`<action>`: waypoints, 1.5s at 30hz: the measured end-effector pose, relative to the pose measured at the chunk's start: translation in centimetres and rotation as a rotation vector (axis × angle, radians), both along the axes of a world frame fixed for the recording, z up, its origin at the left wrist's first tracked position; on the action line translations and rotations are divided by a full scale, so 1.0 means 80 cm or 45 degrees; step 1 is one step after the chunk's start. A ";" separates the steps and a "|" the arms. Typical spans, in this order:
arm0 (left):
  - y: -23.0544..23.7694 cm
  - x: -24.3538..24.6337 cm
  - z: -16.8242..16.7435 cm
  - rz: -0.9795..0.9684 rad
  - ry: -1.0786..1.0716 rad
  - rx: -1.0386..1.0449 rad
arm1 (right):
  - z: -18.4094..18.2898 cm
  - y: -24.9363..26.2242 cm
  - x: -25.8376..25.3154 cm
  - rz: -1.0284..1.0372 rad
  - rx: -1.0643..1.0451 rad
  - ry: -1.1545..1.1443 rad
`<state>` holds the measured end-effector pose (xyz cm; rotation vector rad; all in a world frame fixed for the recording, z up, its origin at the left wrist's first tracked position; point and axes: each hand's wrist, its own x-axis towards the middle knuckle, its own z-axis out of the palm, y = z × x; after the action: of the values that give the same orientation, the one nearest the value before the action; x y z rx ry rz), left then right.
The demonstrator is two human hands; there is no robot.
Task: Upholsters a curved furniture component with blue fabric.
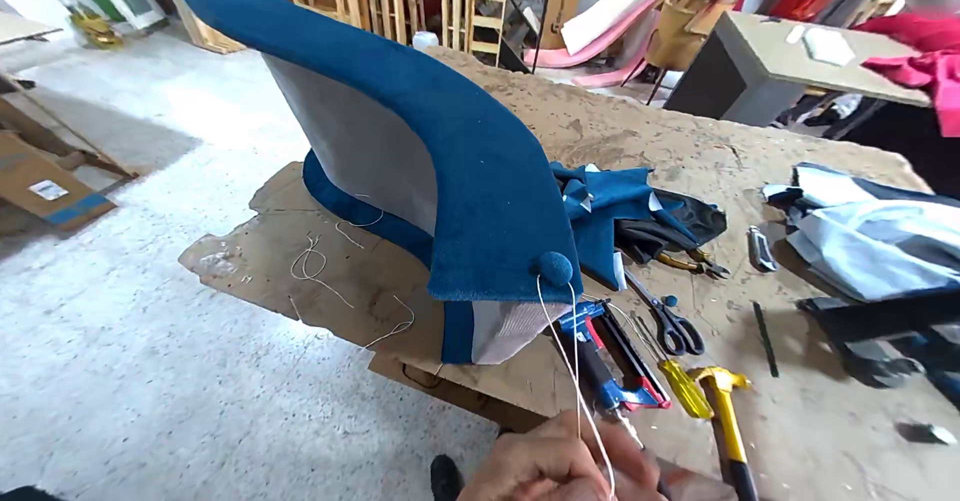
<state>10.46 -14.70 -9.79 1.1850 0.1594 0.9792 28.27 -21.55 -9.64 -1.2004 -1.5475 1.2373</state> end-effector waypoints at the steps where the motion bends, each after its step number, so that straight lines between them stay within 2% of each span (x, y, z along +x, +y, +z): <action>1: 0.001 0.000 0.000 0.001 -0.004 0.012 | 0.003 -0.006 -0.002 -0.132 0.095 -0.120; 3: 0.002 -0.002 0.004 0.107 0.102 0.138 | 0.023 -0.004 0.000 -0.389 0.303 -0.271; 5: 0.003 -0.005 0.006 0.266 0.289 0.308 | 0.053 0.009 -0.001 -0.524 0.419 -0.297; 7: 0.002 -0.005 0.005 0.389 0.424 0.457 | 0.074 0.031 -0.018 -0.503 0.383 -0.335; 10: 0.001 -0.007 -0.002 0.531 0.479 0.568 | 0.065 0.062 -0.042 -0.509 0.334 -0.224; 13: 0.007 -0.016 -0.011 0.634 0.372 0.418 | 0.061 0.061 -0.046 -0.487 0.413 -0.059; 15: 0.009 -0.017 -0.009 0.747 0.289 0.192 | 0.056 0.054 -0.043 -0.453 0.528 -0.117; 18: 0.017 -0.017 0.006 0.877 0.362 -0.058 | 0.048 0.048 -0.043 -0.352 0.622 -0.302; 21: 0.022 -0.019 0.022 0.791 0.457 -0.203 | 0.045 0.053 -0.046 -0.237 0.682 -0.477; 25: 0.026 -0.019 0.042 0.527 0.422 -0.463 | 0.043 0.061 -0.046 -0.178 0.735 -0.587; 27: 0.029 -0.020 0.039 0.527 0.531 -0.304 | 0.046 0.060 -0.043 -0.174 0.757 -0.679; 29: 0.031 -0.019 0.036 0.614 0.706 -0.045 | 0.048 0.059 -0.039 -0.161 0.764 -0.739; 31: 0.031 -0.015 0.035 0.716 0.813 0.096 | 0.050 0.060 -0.031 -0.117 0.728 -0.727; 33: 0.028 -0.009 0.036 0.800 0.771 0.065 | 0.052 0.064 -0.020 -0.086 0.668 -0.683; 36: 0.024 -0.005 0.040 0.777 0.492 -0.186 | 0.043 0.080 -0.007 -0.171 0.666 -0.686; 38: 0.020 -0.003 0.046 0.636 0.305 -0.374 | 0.036 0.097 -0.004 -0.212 0.586 -0.532; 40: 0.018 0.000 0.045 0.549 0.247 -0.442 | 0.040 0.108 -0.008 -0.195 0.375 -0.189; 42: 0.018 0.004 0.038 0.603 0.249 -0.371 | 0.050 0.113 -0.011 -0.128 0.135 0.229; 45: 0.020 0.005 0.030 0.740 0.328 -0.211 | 0.050 0.109 -0.007 -0.048 -0.031 0.612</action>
<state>10.82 -13.10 -7.39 1.1278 0.8105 1.2808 27.71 -12.80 -5.62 -0.8581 -1.1514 1.3989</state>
